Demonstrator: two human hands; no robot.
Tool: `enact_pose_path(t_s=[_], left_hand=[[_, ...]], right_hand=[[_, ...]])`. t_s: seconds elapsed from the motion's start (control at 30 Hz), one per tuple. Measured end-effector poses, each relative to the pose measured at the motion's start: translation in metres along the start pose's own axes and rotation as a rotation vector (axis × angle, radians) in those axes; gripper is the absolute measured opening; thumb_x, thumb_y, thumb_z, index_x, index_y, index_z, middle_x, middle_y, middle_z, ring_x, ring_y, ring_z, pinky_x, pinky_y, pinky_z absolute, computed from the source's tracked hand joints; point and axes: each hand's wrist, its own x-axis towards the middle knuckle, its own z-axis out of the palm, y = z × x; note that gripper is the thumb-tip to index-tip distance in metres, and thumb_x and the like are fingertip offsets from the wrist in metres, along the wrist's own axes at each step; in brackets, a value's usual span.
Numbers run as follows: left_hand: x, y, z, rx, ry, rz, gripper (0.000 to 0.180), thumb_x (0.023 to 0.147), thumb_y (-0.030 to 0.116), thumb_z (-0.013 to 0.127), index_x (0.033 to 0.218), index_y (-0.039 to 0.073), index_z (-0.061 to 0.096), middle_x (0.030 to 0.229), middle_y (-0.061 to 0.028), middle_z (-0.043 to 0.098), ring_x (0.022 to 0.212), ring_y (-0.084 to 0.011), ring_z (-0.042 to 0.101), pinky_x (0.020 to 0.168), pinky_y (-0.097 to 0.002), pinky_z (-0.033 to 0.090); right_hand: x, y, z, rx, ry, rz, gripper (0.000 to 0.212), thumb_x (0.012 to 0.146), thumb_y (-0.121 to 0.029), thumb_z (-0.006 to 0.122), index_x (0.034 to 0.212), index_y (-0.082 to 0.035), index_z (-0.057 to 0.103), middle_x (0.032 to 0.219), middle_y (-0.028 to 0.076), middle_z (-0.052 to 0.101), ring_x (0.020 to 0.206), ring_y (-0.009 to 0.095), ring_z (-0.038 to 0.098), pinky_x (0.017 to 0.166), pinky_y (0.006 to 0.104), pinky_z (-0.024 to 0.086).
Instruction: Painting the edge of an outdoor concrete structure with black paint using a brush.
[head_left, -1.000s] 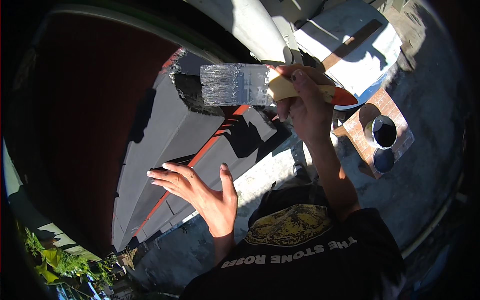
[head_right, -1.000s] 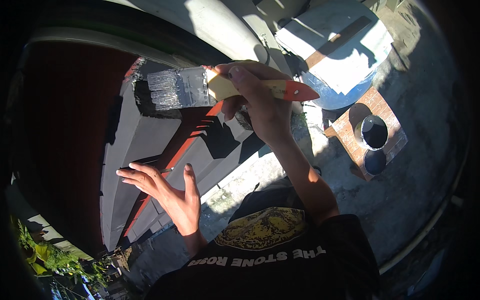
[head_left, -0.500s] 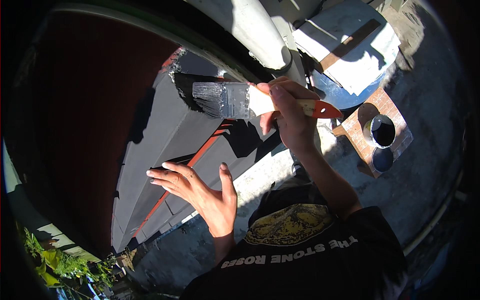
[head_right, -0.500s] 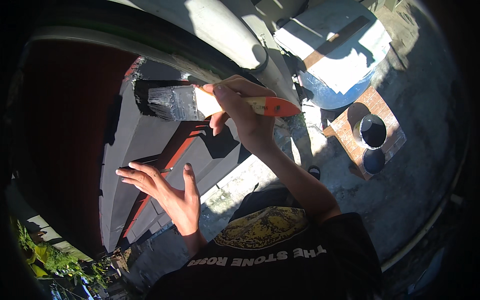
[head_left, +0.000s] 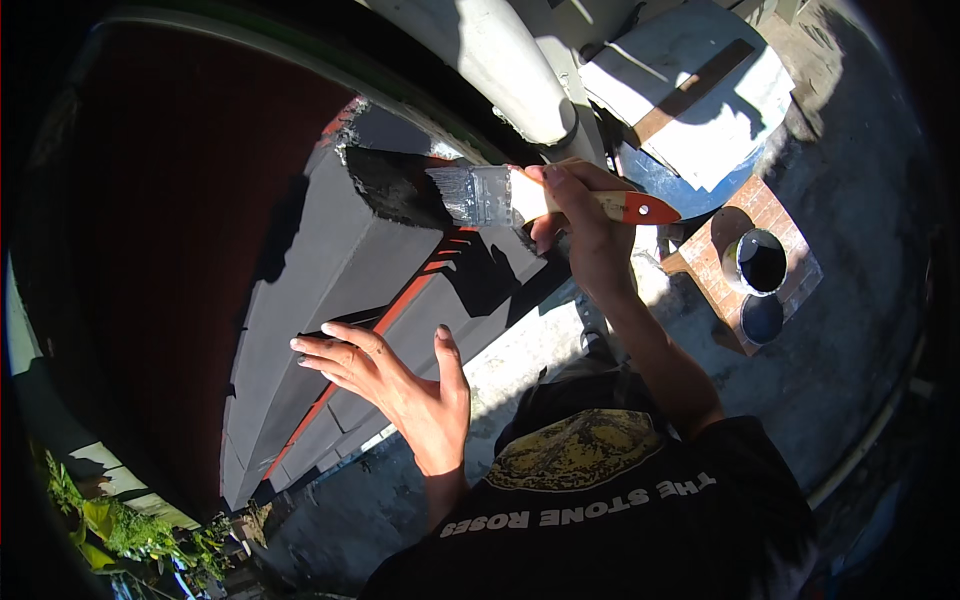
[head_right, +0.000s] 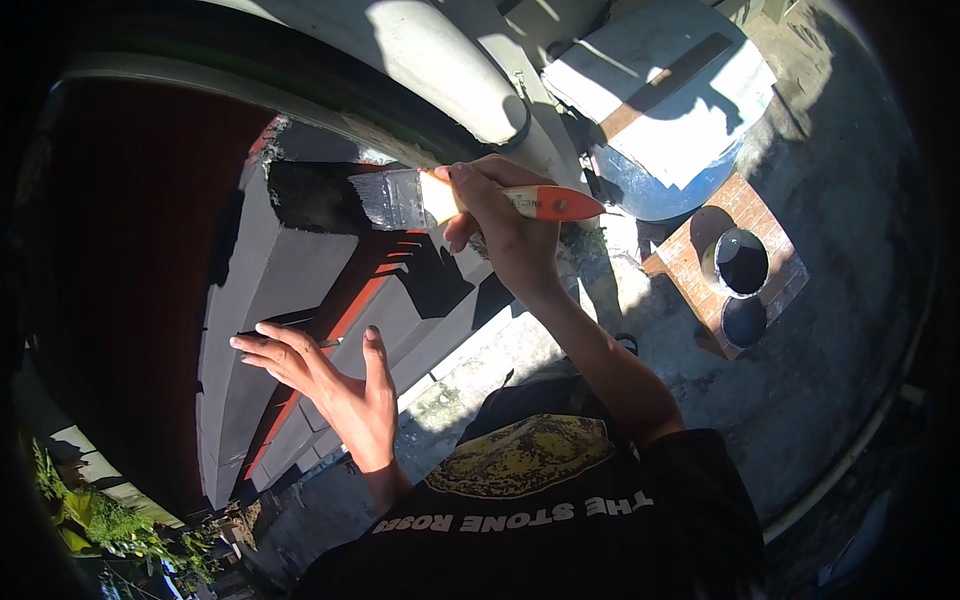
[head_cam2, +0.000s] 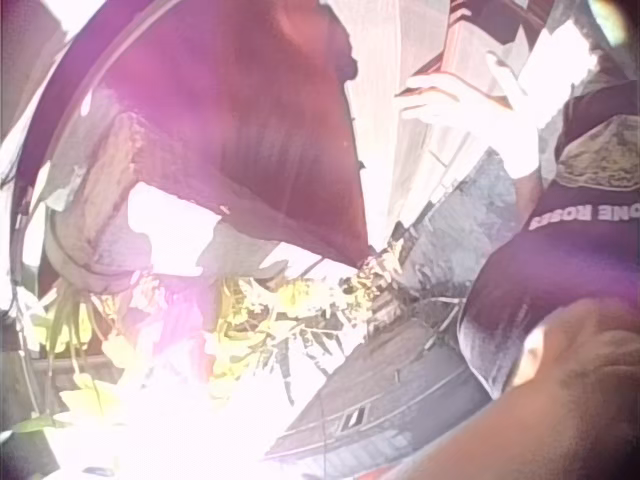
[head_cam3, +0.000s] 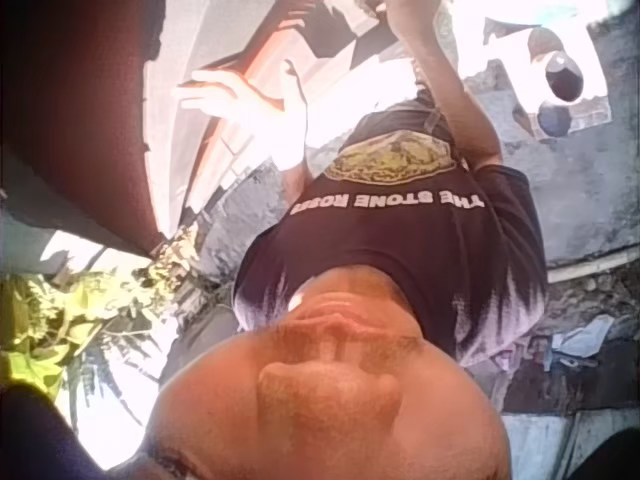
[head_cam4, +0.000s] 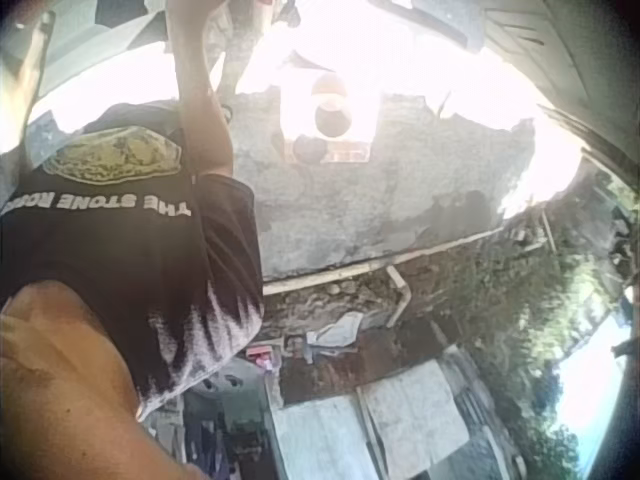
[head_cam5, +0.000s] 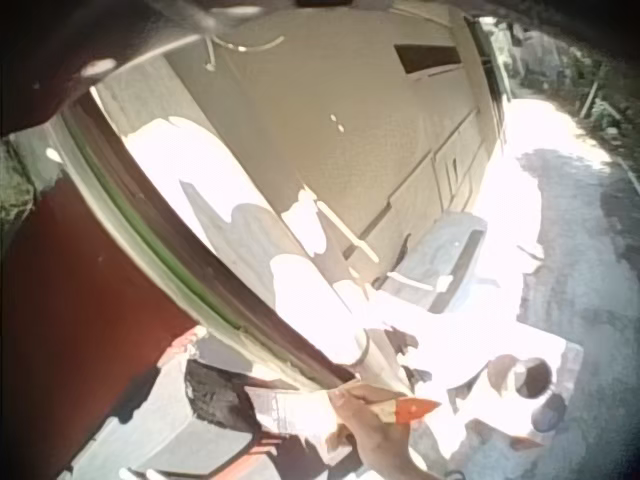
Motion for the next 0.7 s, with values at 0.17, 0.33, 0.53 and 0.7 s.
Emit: enact_pose_path(t_s=[0.17, 0.33, 0.53, 0.7], left_hand=[[-0.001, 0.003, 0.000, -0.029, 0.025, 0.015, 0.099, 0.086, 0.056, 0.061, 0.156, 0.011, 0.006, 0.159, -0.0241, -0.011, 0.144, -0.0499, -0.008, 0.112, -0.0660, 0.012], [0.001, 0.003, -0.001, -0.034, 0.017, 0.002, 0.098, 0.087, 0.056, 0.060, 0.156, 0.011, 0.006, 0.159, -0.0242, -0.010, 0.144, -0.0494, -0.008, 0.113, -0.0648, 0.011], [0.000, 0.004, -0.002, -0.030, 0.026, 0.002, 0.098, 0.087, 0.056, 0.060, 0.155, 0.011, 0.006, 0.159, -0.0242, -0.009, 0.145, -0.0488, -0.007, 0.113, -0.0640, 0.010], [0.000, 0.004, -0.001, -0.023, 0.011, -0.007, 0.097, 0.087, 0.051, 0.063, 0.155, 0.010, 0.007, 0.159, -0.0242, -0.009, 0.145, -0.0488, -0.007, 0.114, -0.0634, 0.011]], right_hand=[[-0.006, -0.003, 0.009, 0.219, -0.110, -0.211, 0.027, 0.096, -0.018, 0.053, 0.097, 0.006, 0.065, 0.079, 0.012, 0.067, 0.048, 0.016, 0.059, 0.045, 0.0273, 0.047], [0.000, 0.007, 0.016, 0.068, -0.041, -0.175, 0.026, 0.096, -0.017, 0.053, 0.095, 0.006, 0.065, 0.075, 0.010, 0.066, 0.047, 0.014, 0.059, 0.047, 0.0246, 0.048], [-0.003, 0.003, 0.014, 0.138, -0.023, -0.302, 0.023, 0.095, -0.015, 0.053, 0.093, 0.005, 0.065, 0.076, 0.011, 0.066, 0.048, 0.013, 0.060, 0.049, 0.0238, 0.049], [0.007, -0.006, 0.022, 0.076, -0.084, -0.193, 0.026, 0.093, -0.017, 0.054, 0.091, 0.006, 0.065, 0.072, 0.011, 0.065, 0.046, 0.015, 0.060, 0.047, 0.0255, 0.047]])
